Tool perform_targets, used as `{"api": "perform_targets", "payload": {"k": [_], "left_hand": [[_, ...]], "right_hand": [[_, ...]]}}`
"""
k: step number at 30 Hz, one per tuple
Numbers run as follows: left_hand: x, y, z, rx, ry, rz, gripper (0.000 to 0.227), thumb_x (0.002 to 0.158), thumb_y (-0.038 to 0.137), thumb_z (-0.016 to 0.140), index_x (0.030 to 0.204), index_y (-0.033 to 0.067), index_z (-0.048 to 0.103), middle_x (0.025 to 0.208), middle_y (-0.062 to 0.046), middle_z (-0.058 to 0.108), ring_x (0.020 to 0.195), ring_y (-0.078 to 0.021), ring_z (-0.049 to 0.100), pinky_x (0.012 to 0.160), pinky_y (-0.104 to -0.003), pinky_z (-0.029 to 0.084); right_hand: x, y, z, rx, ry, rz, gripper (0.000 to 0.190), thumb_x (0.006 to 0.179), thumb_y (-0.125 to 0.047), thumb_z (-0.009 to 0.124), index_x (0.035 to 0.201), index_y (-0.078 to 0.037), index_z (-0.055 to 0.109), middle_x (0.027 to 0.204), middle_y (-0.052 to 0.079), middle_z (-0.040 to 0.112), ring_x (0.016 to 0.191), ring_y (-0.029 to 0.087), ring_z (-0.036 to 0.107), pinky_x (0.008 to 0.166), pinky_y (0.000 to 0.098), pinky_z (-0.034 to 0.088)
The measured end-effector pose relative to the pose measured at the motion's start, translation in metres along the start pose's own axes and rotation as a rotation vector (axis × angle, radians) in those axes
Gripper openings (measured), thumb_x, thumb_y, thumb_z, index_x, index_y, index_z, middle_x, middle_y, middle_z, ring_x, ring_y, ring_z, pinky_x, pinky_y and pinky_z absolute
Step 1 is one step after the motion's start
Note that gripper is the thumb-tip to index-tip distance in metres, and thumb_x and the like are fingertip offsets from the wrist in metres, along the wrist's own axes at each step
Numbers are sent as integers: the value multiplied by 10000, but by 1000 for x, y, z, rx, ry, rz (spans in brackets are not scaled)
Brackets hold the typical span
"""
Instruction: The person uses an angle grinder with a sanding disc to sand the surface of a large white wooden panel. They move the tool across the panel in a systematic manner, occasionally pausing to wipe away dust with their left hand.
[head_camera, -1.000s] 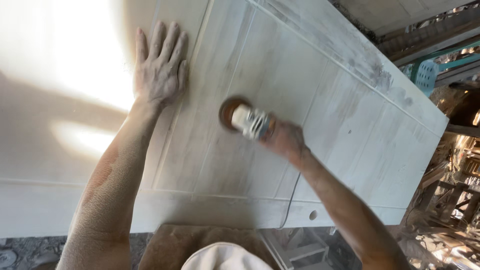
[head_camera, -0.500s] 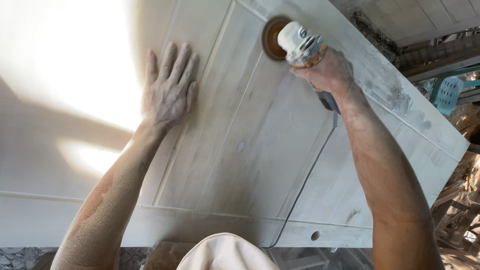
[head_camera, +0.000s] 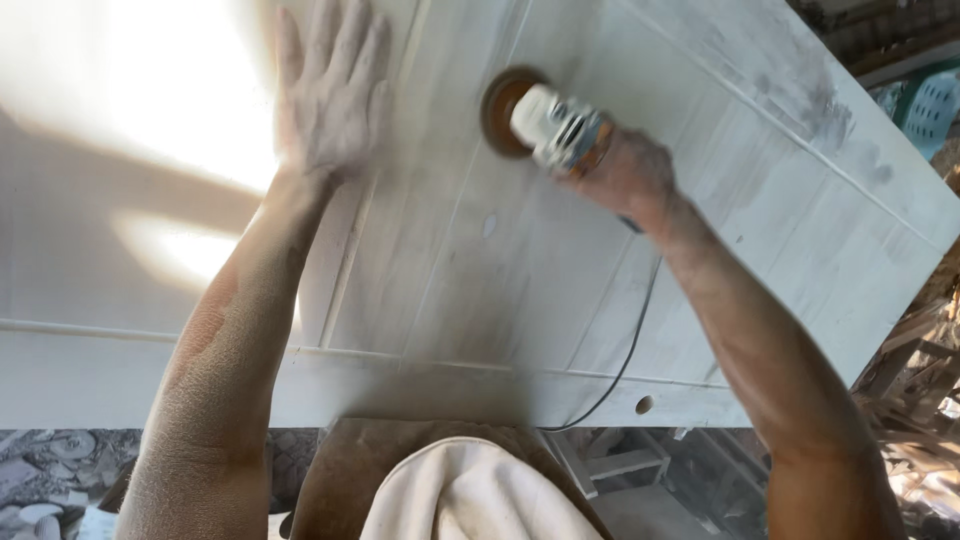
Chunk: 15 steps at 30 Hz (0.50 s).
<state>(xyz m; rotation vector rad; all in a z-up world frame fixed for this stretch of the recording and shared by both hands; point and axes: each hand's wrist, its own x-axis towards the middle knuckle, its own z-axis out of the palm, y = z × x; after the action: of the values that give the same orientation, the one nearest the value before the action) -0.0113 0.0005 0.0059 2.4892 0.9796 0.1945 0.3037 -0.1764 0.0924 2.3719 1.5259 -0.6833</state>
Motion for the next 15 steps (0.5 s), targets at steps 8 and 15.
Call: {"api": "perform_targets", "payload": {"k": [8,15], "left_hand": [[3,-6,17,643,217,65,555,1214,434,218,1696,163,273,1733,-31,196,1641,-263,85,1326,-547,6],[10,-1,8,21,130,47,613,1127,405,216,1653,99,290,1727,-97,231,1596,-319,141,1287,-605,19]], "right_hand": [[-131,-78,73,76,-353,120,676,772,-476,823,1243,-91,527,923,145,739,824,299,758,754,416,622],[-150,-59,84,35,-249,-19,585,765,-438,794,1200,-106,586,1045,174,735,846,314,747,757,454,612]]}}
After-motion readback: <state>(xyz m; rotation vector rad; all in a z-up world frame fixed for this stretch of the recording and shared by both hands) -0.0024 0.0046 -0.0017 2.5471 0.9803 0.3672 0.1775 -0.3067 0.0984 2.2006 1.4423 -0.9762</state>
